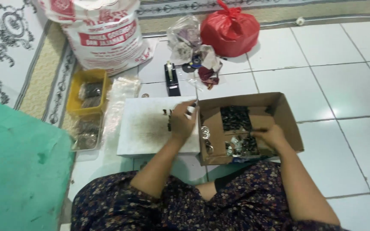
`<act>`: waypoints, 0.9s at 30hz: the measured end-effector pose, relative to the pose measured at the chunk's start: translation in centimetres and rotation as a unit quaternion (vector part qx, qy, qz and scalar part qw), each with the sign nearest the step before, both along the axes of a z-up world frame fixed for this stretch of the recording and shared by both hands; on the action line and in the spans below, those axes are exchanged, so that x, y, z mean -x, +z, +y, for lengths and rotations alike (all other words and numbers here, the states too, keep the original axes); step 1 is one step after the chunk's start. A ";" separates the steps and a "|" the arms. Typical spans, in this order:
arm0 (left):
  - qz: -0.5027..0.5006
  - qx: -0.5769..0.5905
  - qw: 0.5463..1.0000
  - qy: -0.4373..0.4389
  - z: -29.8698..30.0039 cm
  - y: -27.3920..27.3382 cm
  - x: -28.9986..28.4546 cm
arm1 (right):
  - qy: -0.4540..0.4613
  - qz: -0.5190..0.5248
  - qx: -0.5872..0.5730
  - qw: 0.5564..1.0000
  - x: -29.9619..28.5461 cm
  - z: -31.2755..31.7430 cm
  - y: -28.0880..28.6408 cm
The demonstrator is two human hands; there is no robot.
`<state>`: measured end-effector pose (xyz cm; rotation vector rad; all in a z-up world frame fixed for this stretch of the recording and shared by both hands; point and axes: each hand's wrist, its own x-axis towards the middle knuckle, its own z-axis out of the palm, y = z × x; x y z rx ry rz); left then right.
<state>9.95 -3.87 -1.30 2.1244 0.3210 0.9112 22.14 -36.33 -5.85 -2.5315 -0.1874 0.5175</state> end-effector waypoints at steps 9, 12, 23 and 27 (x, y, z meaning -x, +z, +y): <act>0.254 -0.026 0.947 -0.196 -14.5 -11.5 -5.6 | 0.038 0.028 0.140 0.989 -3.1 1.7 -7.0; 0.254 -0.215 0.931 -0.147 -15.5 -13.7 -6.6 | 0.029 0.042 0.093 0.994 -2.7 2.0 -4.8; 0.336 -0.260 0.893 -0.148 -14.1 -18.5 -9.5 | 0.055 0.056 0.021 0.997 -3.4 3.9 -4.3; 0.321 -0.238 0.907 -0.135 -14.2 -18.2 -9.4 | 0.047 0.052 0.014 0.997 -3.3 3.5 -4.9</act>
